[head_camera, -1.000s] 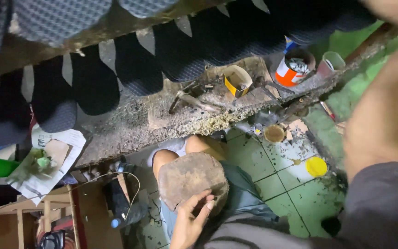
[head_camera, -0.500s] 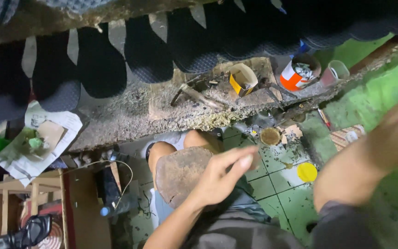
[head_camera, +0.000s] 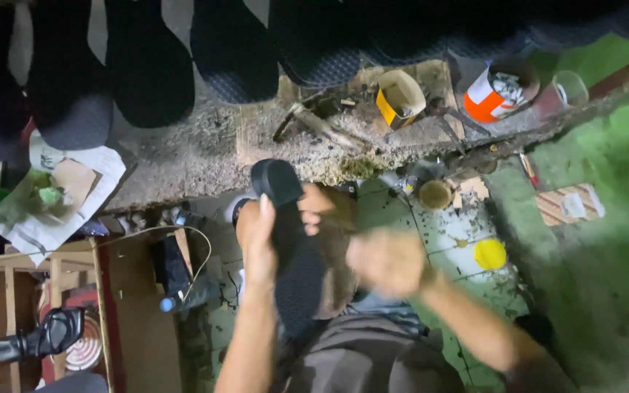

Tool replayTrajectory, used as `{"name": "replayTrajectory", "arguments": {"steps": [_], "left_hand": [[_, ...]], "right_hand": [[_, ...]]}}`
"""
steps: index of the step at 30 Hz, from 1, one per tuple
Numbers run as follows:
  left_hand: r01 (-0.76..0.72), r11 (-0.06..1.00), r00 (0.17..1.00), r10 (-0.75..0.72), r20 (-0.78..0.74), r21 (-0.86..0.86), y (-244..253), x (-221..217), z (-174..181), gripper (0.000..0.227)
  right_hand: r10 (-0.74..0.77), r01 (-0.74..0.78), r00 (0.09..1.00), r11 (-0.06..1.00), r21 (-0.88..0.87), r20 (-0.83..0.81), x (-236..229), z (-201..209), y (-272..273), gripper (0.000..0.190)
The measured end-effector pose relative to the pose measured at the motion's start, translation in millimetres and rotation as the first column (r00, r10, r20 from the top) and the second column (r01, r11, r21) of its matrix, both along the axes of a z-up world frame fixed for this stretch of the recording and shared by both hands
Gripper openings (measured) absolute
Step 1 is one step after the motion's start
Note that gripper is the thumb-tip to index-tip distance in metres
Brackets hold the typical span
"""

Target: Attaching a shoe sole to the upper using a hammer and a shoe last.

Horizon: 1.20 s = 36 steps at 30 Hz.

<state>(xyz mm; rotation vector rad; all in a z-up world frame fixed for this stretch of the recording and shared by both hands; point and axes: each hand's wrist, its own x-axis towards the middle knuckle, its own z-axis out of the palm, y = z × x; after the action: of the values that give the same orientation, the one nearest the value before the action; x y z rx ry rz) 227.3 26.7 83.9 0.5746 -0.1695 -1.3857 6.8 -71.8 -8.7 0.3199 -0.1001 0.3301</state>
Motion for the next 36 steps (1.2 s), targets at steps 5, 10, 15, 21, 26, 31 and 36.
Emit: {"name": "replayTrajectory", "arguments": {"steps": [5,10,15,21,26,31,36], "left_hand": [[-0.299,0.954,0.258,0.098,0.961,-0.017,46,20,17,0.068],[-0.107,0.994,-0.292,-0.037,0.956,0.006,65,16,-24,0.071],[-0.122,0.992,-0.446,-0.093,0.89,0.043,76,8,-56,0.07],[-0.087,0.994,-0.407,-0.093,0.909,0.062,78,9,-50,0.068],[-0.066,0.995,-0.407,-0.098,0.908,0.078,82,13,-48,0.069],[-0.09,0.992,-0.386,-0.114,0.916,0.085,86,10,-46,0.067],[-0.094,0.989,-0.334,-0.139,0.932,0.114,87,12,-50,0.065]], "right_hand": [[-0.547,-0.616,0.613,-0.783,-0.089,0.57,43,33,-183,0.009],[-0.557,-0.543,0.827,-0.827,0.143,-0.081,58,-38,-315,0.042],[-0.56,-0.55,0.791,-0.827,0.115,-0.246,66,-34,-316,0.054],[-0.45,-0.451,0.893,-0.891,-0.057,-0.026,29,-74,-359,0.018],[-0.383,-0.366,0.904,-0.923,-0.117,0.188,13,-84,-367,0.006],[-0.329,-0.41,0.859,-0.901,0.143,0.393,26,2,-257,0.012],[-0.281,-0.213,0.875,-0.955,-0.208,0.394,54,74,-79,0.013]]}}
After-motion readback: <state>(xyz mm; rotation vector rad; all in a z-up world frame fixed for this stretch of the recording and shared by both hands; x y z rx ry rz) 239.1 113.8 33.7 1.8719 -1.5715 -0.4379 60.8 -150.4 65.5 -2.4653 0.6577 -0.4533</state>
